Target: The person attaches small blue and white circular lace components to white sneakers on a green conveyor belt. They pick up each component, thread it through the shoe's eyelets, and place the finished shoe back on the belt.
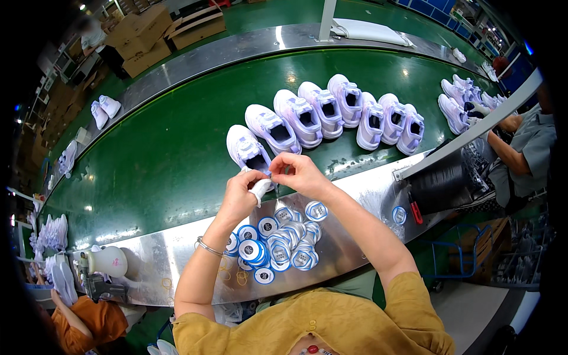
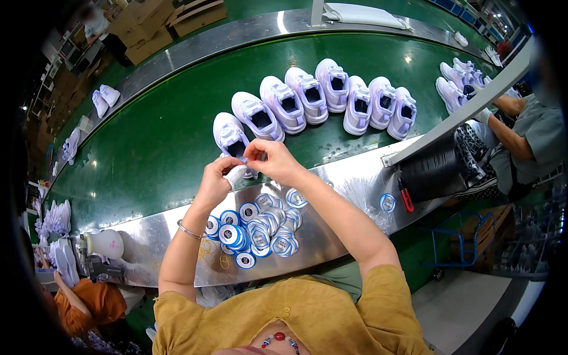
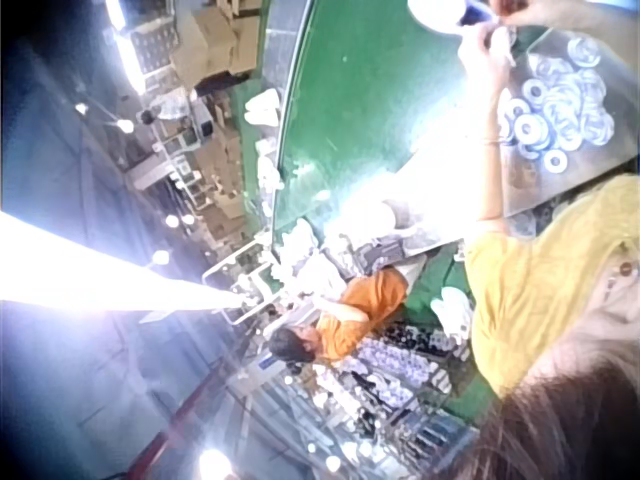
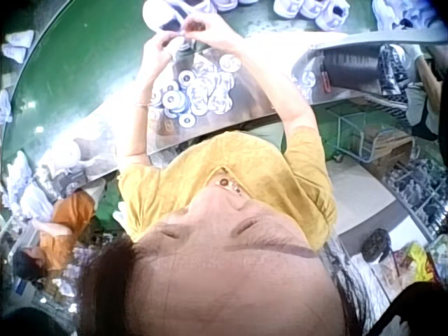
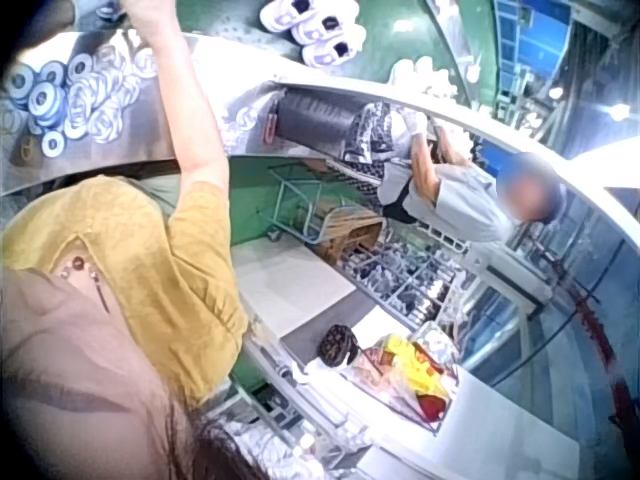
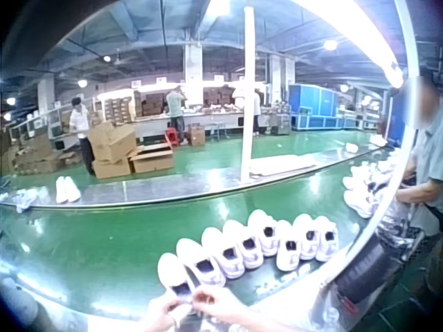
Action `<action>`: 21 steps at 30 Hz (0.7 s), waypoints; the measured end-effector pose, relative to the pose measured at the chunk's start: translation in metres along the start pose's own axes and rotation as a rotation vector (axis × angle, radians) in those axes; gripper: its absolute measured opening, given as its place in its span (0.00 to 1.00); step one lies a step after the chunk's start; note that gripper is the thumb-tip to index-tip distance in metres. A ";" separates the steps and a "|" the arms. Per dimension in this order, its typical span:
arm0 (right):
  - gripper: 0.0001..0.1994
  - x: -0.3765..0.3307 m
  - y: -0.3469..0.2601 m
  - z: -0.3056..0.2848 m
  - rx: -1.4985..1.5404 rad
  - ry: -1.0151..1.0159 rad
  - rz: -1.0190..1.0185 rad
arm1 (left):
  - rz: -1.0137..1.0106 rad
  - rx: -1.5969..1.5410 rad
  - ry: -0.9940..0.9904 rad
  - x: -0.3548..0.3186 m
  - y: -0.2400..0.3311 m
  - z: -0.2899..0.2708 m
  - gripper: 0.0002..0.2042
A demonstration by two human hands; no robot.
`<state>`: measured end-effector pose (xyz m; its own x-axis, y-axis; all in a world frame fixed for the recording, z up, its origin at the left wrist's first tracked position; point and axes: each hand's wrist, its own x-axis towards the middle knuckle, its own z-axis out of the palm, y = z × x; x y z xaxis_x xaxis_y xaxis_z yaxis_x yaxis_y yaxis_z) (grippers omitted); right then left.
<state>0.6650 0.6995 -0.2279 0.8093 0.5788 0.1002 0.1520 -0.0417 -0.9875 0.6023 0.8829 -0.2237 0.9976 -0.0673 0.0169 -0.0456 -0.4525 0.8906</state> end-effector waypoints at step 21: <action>0.06 0.001 0.004 0.000 0.035 -0.030 0.021 | -0.028 -0.035 0.021 -0.004 0.000 0.005 0.08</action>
<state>0.6663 0.6997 -0.2318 0.7949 0.6019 0.0764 0.1149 -0.0257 -0.9930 0.5982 0.8791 -0.2258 0.9994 -0.0360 0.0013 -0.0164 -0.4227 0.9061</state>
